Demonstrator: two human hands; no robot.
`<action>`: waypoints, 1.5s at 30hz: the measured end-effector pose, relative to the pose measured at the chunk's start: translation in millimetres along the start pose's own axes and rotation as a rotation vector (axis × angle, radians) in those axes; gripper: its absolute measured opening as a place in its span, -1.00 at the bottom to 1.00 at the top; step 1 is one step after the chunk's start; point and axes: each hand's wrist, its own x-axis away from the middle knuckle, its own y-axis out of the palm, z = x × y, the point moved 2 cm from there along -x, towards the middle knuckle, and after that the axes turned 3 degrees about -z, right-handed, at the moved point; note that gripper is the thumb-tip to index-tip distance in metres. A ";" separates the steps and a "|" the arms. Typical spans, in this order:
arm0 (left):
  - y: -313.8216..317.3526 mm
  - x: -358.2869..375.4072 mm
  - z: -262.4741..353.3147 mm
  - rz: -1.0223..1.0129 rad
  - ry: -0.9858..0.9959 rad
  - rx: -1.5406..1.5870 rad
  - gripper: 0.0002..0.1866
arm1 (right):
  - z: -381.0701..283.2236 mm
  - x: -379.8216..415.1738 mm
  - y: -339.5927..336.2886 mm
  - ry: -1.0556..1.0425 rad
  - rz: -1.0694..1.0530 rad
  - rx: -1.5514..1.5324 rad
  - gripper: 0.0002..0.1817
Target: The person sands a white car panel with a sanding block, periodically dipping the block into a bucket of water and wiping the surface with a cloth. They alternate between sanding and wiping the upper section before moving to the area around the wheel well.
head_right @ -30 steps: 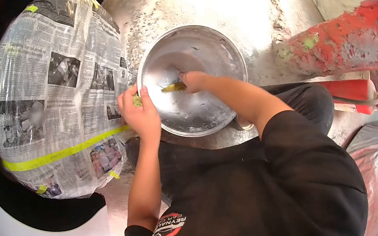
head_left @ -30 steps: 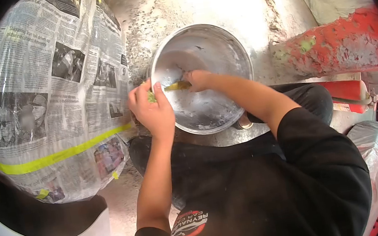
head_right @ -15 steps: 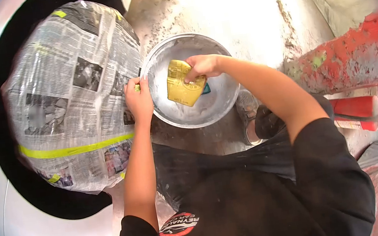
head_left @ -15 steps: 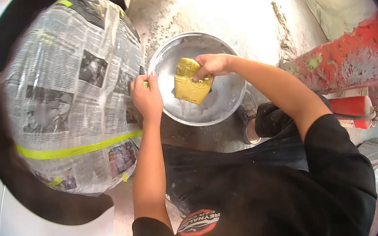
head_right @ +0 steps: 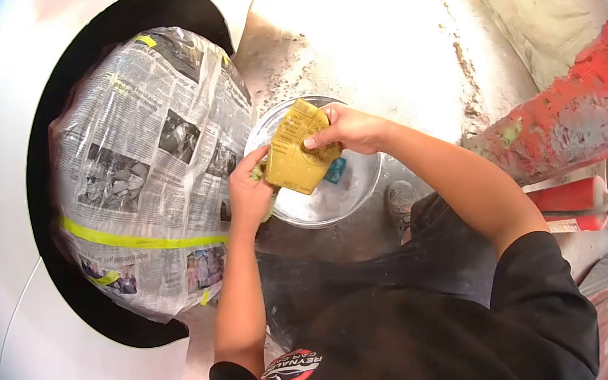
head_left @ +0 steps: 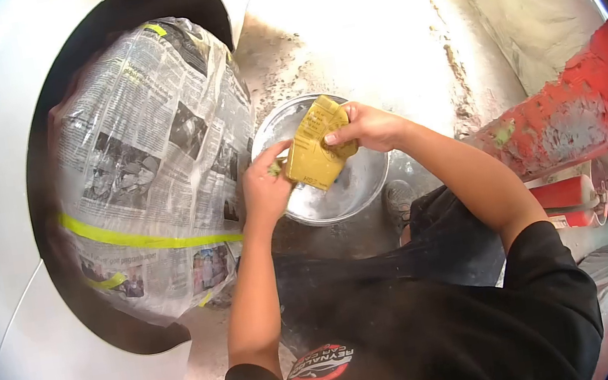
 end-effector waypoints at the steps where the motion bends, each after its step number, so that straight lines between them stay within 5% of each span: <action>1: 5.3 -1.4 7.2 -0.049 -0.059 0.179 -0.74 | 0.0 -5.4 2.4 -0.007 0.012 0.048 -0.74; 6: 18.9 -15.6 8.3 -0.049 -0.162 0.209 -0.74 | 14.1 -31.3 3.4 -0.016 0.095 0.264 -0.78; 13: 25.5 -33.1 -26.8 0.144 -0.350 0.201 -0.58 | -0.7 -35.7 -19.3 0.028 0.034 -0.152 -0.84; 17: 42.9 -51.7 -36.5 0.077 -0.356 0.188 -0.63 | 2.4 -64.3 -53.6 -0.158 0.029 0.362 -0.80; 18: 50.1 -59.2 -37.4 0.063 -0.376 0.210 -0.64 | -7.1 -70.3 -63.4 -0.169 0.241 0.284 -0.85; 22: 85.0 -74.2 -81.0 -0.163 -0.299 0.100 -0.67 | -13.5 -100.1 -130.6 -0.218 0.534 0.137 -0.81; 25: 108.3 -57.0 -126.2 -0.229 -0.211 -0.347 -0.58 | 39.3 -127.3 -151.3 0.059 0.553 0.163 -0.83; 28: 111.5 -29.7 -132.2 -0.396 -0.337 -0.540 -0.50 | 29.5 -132.0 -105.9 0.161 0.408 0.479 -0.53; 30: 106.1 -6.3 -154.6 -0.409 -0.424 -0.602 -0.40 | 37.7 -137.8 -78.9 0.097 0.238 0.285 -0.54; 32: 104.4 20.8 -181.8 -0.495 -0.493 -0.754 -0.28 | 15.4 -119.4 -40.9 0.034 0.134 0.721 -0.55; 34: 100.5 54.5 -203.6 -0.665 -0.562 -1.003 -0.13 | 13.9 -105.1 -7.1 -0.026 0.101 0.836 -0.60; 37: 100.3 64.7 -162.8 -0.846 -0.919 -0.848 -0.02 | 16.9 -84.6 39.9 -0.152 -0.097 1.105 -0.66; 39: 116.6 68.2 -146.7 -0.584 -0.420 -0.995 -0.06 | 19.7 -75.4 56.7 -0.274 -0.194 1.305 -0.59; 40: 126.3 74.0 -174.8 -0.492 -0.391 -1.008 -0.20 | 19.5 -73.9 59.2 -0.297 -0.250 1.437 -0.66; 45: 129.7 93.9 -273.5 -0.428 0.037 -1.006 -0.25 | 7.9 -75.1 53.0 -0.368 -0.291 1.752 -0.83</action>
